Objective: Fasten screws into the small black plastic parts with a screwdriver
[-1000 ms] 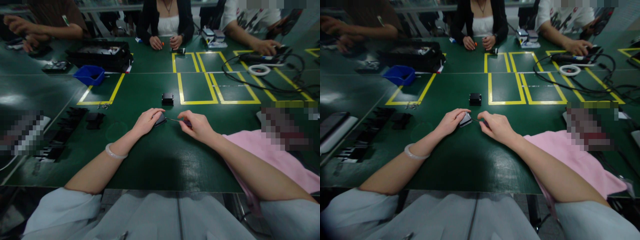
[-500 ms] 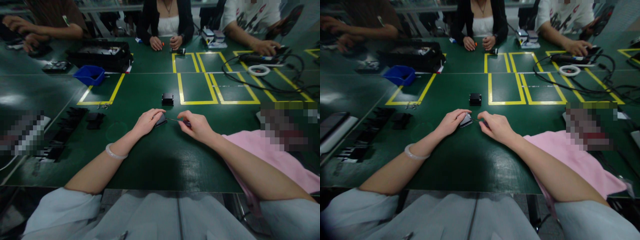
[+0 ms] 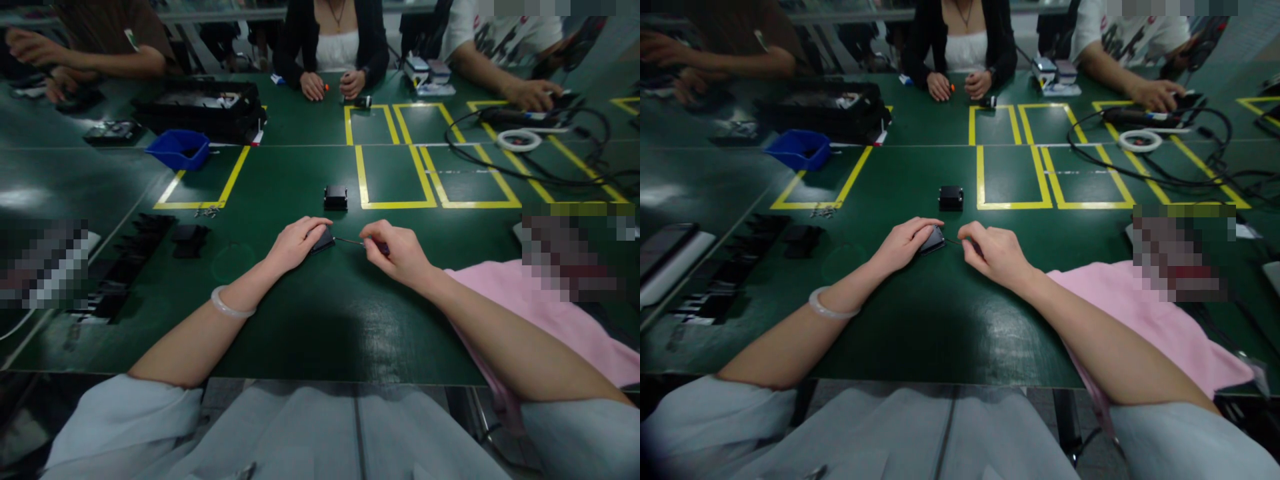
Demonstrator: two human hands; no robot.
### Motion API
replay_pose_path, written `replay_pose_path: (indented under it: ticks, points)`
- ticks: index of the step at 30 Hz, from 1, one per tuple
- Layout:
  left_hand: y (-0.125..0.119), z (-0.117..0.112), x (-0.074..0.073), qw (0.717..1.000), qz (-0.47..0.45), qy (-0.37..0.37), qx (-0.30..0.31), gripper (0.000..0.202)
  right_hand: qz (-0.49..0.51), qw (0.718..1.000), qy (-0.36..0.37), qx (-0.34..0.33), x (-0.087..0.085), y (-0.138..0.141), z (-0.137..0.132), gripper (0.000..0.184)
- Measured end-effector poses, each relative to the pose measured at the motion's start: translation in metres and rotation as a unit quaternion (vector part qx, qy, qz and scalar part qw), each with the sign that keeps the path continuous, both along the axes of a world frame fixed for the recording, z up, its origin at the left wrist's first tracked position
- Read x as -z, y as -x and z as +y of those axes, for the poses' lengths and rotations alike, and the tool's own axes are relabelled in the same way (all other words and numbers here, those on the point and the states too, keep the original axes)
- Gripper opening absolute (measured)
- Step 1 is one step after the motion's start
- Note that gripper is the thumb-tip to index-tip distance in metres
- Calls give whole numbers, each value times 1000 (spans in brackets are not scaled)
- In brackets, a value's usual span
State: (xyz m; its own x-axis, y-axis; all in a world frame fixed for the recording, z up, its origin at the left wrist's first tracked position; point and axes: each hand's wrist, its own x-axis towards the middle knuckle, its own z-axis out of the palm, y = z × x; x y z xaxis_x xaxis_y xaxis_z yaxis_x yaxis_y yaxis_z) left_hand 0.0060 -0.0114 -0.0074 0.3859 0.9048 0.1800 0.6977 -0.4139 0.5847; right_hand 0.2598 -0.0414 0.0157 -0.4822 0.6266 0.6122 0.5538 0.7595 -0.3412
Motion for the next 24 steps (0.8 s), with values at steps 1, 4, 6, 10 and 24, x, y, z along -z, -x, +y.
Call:
replay_pose_path:
  ticks: [1,4,6,10,24]
  points:
    - [0,-1,0,1000,1,-2,1,44,-1,1000,0,-2,0,0,0,12]
    - [-1,-2,-2,1000,5,-6,2,44,0,1000,-6,-12,1,0,1,12]
    - [-2,-3,-2,1000,8,-9,1,43,1,1000,-7,-14,2,0,1,12]
    - [-2,-3,-1,1000,8,-15,0,43,-3,1000,4,-12,3,0,1,13]
    - [-6,-11,-6,999,37,-29,-12,41,-6,1000,8,4,0,0,-1,16]
